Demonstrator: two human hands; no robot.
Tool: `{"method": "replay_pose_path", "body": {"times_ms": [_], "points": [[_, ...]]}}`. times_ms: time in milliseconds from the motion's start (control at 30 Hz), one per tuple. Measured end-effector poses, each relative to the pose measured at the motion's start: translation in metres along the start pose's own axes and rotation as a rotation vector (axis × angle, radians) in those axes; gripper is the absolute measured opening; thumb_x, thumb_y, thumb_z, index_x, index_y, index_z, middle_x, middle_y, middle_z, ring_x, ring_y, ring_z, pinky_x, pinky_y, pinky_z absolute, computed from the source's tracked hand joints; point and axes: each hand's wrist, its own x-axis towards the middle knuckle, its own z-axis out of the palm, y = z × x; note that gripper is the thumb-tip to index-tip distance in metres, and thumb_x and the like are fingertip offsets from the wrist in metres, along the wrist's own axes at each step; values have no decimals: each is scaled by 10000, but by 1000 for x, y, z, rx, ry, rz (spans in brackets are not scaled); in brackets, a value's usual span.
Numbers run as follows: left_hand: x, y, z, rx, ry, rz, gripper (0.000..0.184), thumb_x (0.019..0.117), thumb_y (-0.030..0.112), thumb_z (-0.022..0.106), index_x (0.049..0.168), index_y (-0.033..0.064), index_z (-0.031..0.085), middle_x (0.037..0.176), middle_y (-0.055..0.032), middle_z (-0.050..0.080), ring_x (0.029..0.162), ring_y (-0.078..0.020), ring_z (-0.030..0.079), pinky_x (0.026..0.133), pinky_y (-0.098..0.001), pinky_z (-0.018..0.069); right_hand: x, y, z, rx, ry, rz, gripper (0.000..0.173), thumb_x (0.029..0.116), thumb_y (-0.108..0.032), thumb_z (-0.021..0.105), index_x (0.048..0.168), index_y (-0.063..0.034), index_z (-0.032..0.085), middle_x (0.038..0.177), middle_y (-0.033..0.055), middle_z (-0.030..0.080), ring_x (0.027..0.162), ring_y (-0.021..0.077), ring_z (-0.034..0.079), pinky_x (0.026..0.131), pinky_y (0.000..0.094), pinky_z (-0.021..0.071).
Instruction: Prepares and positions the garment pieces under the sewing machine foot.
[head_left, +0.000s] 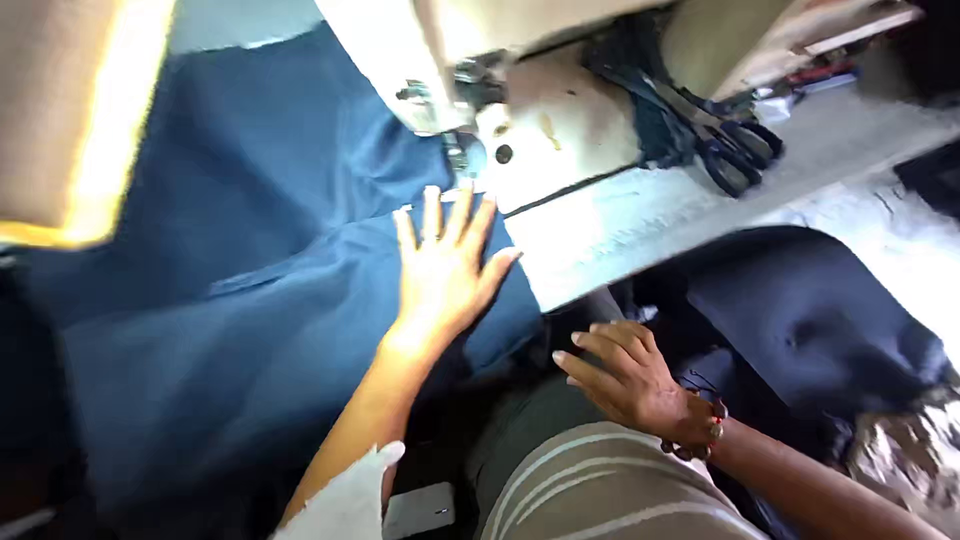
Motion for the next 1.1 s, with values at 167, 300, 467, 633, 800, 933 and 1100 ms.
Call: {"method": "replay_pose_path", "body": {"times_ms": [167,300,467,633,800,933,1100], "points": [[2,-5,1,-21,-20,30,855,1004,714,277,1620,123,320,1685,-173,253,1549,-500,141,1145,-803,24,-113,22,-20,163,-94,901,264,968,-168,639,1155,-9,738,1109,225,697,1071,385,669,931,548,539],[3,-13,7,-48,-21,32,924,993,727,272,1632,60,240,1694,-203,199,1556,-494,106,1146,-808,-6,-151,40,-46,74,-140,1438,438,986,-228,661,1312,58,603,1284,322,588,1192,486,579,996,639,464],[4,-10,6,-40,-32,5,961,980,743,252,1627,33,236,1689,-230,185,1551,-512,98,1137,-812,-13,-164,43,-34,-31,-174,1561,495,959,-281,719,1274,81,599,1246,340,596,1199,514,565,1008,649,435],[3,-1,5,4,32,-20,943,999,684,308,1588,-51,275,1656,-292,226,1539,-520,150,1171,-765,32,-174,38,-29,-46,-48,1389,322,959,-199,686,1036,113,695,1088,340,658,1102,519,612,974,648,462],[1,-2,3,-24,37,-21,882,1020,640,351,1564,-55,340,1651,-246,287,1544,-450,223,1195,-726,80,-164,26,-27,-94,179,1043,282,909,-144,665,882,136,687,896,293,674,897,415,650,831,512,513],[-3,1,-10,-149,60,-30,700,1060,496,405,1533,-20,428,1640,-214,335,1546,-426,234,1206,-707,94,-92,22,-32,116,334,758,257,904,-180,717,845,61,652,887,134,629,969,71,578,867,133,437],[-33,46,-25,-481,281,151,508,1048,453,480,1200,40,735,1312,-152,684,1358,-369,541,1171,-609,340,16,13,-36,250,396,380,153,928,-293,750,929,-185,642,1020,-54,599,1064,33,551,970,186,417]]}}
